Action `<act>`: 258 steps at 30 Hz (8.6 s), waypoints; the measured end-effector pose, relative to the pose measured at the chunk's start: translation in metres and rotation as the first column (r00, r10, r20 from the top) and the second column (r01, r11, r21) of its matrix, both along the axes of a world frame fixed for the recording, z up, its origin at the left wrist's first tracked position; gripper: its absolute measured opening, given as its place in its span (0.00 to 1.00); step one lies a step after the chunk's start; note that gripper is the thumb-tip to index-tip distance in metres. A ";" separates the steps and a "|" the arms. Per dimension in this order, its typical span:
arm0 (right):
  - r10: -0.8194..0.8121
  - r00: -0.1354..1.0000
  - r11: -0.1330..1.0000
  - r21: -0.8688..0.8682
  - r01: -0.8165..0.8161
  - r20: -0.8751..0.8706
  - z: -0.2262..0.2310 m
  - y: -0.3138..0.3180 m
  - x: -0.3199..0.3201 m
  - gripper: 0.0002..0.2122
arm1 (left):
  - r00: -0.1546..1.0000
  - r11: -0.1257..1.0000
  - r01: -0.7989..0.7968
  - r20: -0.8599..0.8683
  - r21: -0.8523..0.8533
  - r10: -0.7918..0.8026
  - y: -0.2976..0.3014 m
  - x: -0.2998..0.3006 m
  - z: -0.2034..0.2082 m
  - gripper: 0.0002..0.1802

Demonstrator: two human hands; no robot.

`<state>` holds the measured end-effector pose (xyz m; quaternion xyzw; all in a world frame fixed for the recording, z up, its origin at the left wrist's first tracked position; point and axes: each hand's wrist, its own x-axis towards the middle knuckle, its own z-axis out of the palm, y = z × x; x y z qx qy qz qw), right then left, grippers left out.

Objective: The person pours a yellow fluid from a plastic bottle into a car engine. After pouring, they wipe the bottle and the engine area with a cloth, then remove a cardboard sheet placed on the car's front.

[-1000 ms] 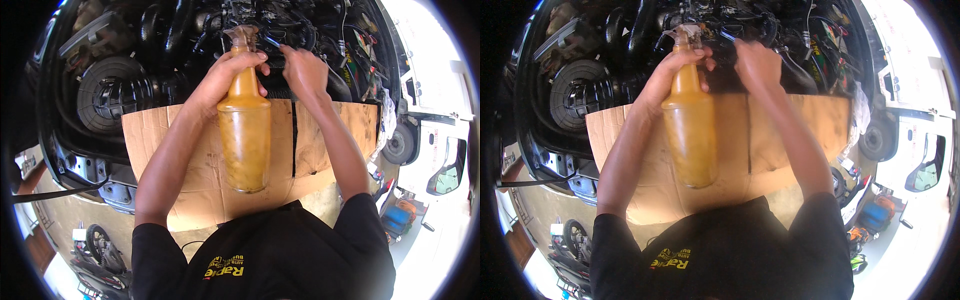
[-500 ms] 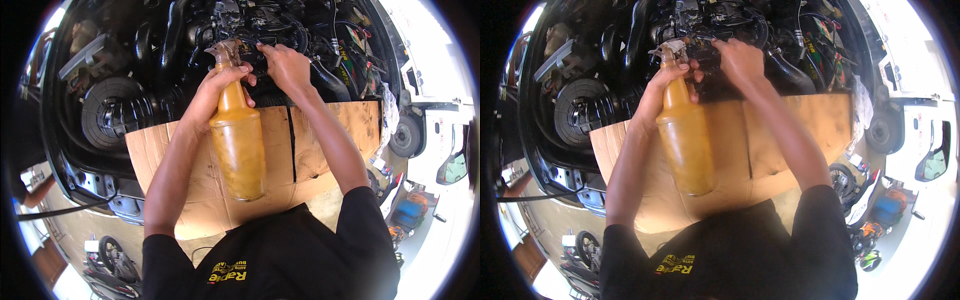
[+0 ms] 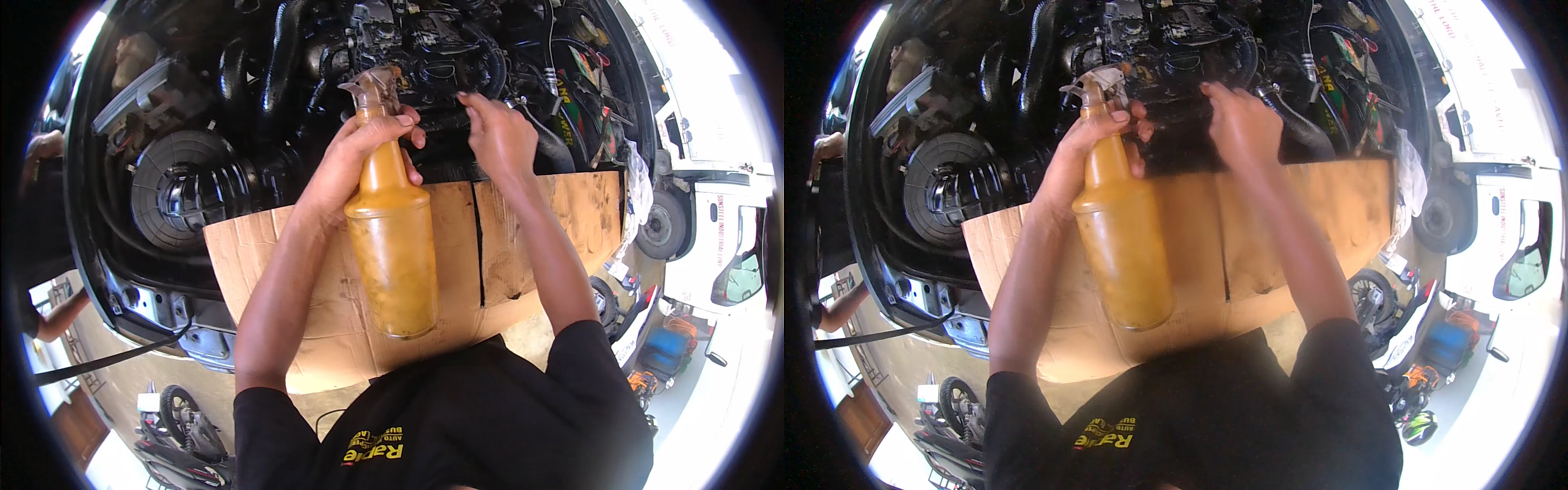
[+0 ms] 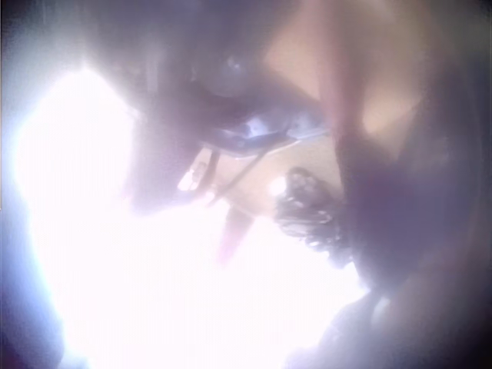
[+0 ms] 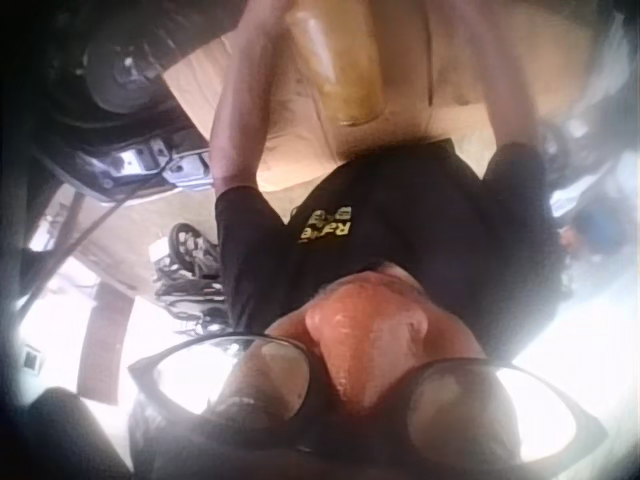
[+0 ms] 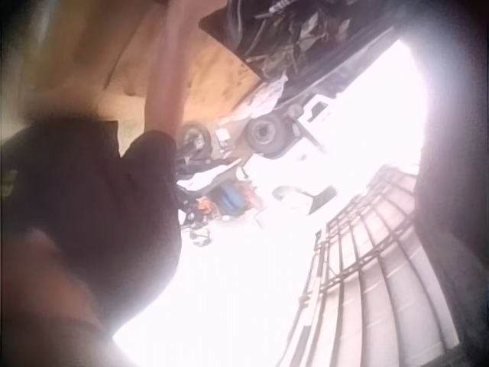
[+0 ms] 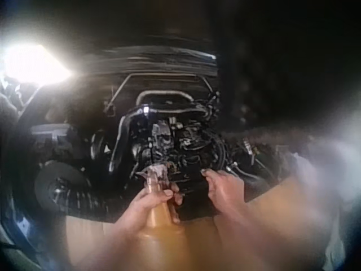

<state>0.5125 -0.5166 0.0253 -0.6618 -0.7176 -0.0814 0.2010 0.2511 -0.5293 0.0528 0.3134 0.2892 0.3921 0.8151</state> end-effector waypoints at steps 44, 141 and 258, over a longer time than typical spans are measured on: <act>-0.021 0.999 1.000 -0.004 0.021 -0.038 0.003 0.020 -0.007 0.07 | 1.000 1.000 -0.003 0.008 0.011 0.003 -0.003 0.005 -0.007 0.22; 0.037 0.999 0.994 0.100 -0.036 -0.010 -0.012 0.028 -0.027 0.07 | 0.997 0.995 -0.079 0.010 -0.061 0.080 0.000 -0.004 -0.008 0.22; 0.754 0.627 0.569 -0.673 -0.473 0.197 0.074 0.248 -0.020 0.04 | 0.999 0.999 -0.012 0.045 -0.048 0.014 0.003 -0.012 0.004 0.21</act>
